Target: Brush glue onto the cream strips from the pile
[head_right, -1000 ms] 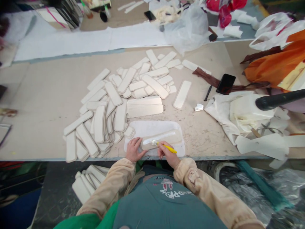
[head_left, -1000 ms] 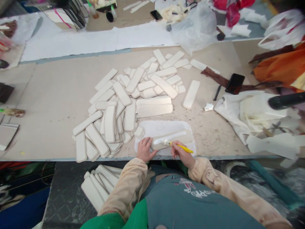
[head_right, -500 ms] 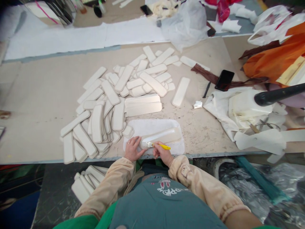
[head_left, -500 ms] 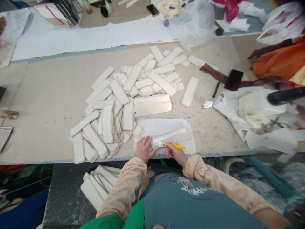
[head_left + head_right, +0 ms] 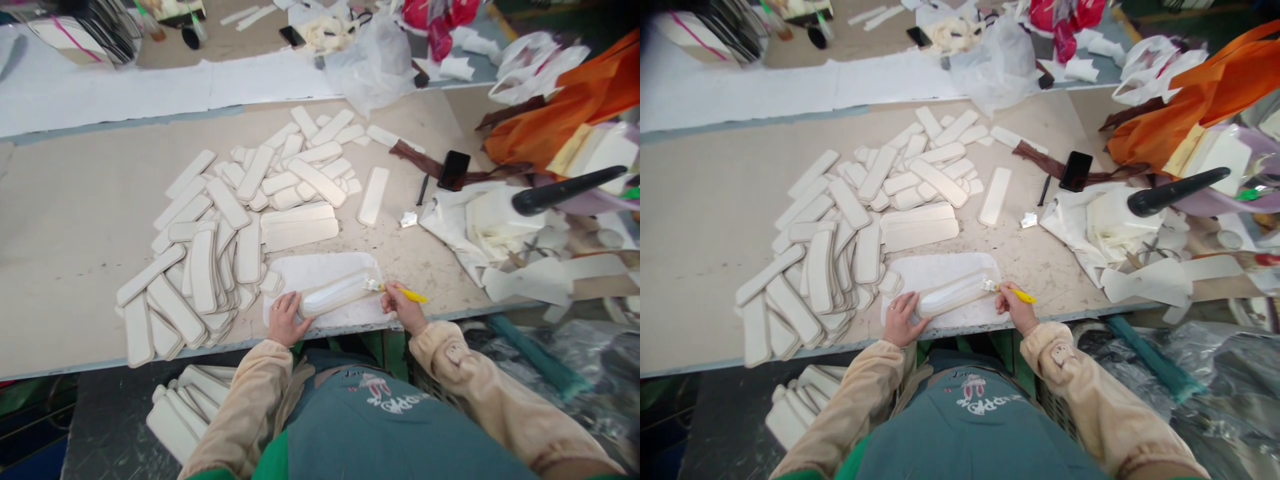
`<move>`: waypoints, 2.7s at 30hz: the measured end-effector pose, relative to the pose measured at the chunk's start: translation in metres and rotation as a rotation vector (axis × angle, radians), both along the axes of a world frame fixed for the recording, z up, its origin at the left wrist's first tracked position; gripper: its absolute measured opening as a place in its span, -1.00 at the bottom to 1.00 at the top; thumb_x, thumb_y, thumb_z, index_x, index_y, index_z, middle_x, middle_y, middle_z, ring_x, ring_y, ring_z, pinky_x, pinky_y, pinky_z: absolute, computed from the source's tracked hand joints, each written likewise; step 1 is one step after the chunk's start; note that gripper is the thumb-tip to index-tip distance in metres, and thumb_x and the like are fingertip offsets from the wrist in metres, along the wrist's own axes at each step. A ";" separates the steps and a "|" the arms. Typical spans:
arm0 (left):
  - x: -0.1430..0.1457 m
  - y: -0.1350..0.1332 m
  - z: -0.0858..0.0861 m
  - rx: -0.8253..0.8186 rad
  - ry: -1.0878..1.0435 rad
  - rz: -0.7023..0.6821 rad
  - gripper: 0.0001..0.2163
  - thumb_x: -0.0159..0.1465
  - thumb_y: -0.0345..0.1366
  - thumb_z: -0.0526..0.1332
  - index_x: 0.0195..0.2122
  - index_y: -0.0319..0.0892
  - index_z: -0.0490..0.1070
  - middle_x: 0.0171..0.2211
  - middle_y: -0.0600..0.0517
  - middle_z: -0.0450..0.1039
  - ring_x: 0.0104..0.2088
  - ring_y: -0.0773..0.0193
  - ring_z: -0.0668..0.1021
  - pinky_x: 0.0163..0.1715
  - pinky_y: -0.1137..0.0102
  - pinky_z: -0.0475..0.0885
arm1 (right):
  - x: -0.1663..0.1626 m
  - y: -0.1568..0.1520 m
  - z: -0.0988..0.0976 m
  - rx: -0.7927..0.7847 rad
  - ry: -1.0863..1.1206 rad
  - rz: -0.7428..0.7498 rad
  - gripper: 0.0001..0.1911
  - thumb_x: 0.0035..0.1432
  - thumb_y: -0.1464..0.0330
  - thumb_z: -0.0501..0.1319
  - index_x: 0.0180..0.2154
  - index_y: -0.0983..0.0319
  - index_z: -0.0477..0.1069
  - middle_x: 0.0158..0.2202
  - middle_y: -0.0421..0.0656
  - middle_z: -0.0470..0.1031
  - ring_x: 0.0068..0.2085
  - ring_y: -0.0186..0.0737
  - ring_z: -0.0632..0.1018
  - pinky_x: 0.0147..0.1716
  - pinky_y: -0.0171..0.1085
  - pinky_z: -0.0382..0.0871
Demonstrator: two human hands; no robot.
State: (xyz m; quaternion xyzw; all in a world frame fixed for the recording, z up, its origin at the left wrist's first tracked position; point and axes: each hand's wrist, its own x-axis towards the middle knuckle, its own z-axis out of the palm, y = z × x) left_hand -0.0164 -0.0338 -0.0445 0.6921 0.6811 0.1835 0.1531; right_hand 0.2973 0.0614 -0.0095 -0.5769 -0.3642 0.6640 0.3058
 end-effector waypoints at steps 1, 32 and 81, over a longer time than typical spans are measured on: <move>0.000 0.000 0.000 0.005 0.004 -0.002 -0.40 0.08 0.03 0.22 0.12 -0.09 0.25 0.08 -0.13 0.29 0.06 -0.05 0.32 0.04 0.07 0.23 | 0.006 0.003 0.002 0.018 -0.022 -0.018 -0.74 0.10 0.11 0.12 -0.38 0.16 0.27 -0.68 -0.34 0.34 -0.66 -0.37 0.32 -0.62 -0.36 0.24; 0.000 -0.004 -0.002 -0.014 -0.001 0.010 -0.32 0.03 0.10 0.23 0.12 -0.17 0.25 0.10 -0.16 0.28 0.08 -0.01 0.30 0.07 0.12 0.20 | -0.098 -0.035 0.022 -0.011 0.273 0.263 -0.73 0.17 0.11 0.09 -0.33 0.18 0.27 -0.64 -0.33 0.37 -0.62 -0.39 0.36 -0.60 -0.39 0.22; -0.044 0.188 0.026 -0.049 0.434 -0.106 -0.66 0.16 -0.31 0.18 -0.02 -0.22 0.28 -0.07 -0.15 0.34 -0.02 0.06 0.32 0.00 0.20 0.20 | 0.015 -0.066 0.064 0.259 -0.222 -0.025 -0.79 0.14 0.14 0.13 -0.31 0.12 0.35 -0.58 -0.22 0.38 -0.54 -0.20 0.40 -0.50 -0.21 0.34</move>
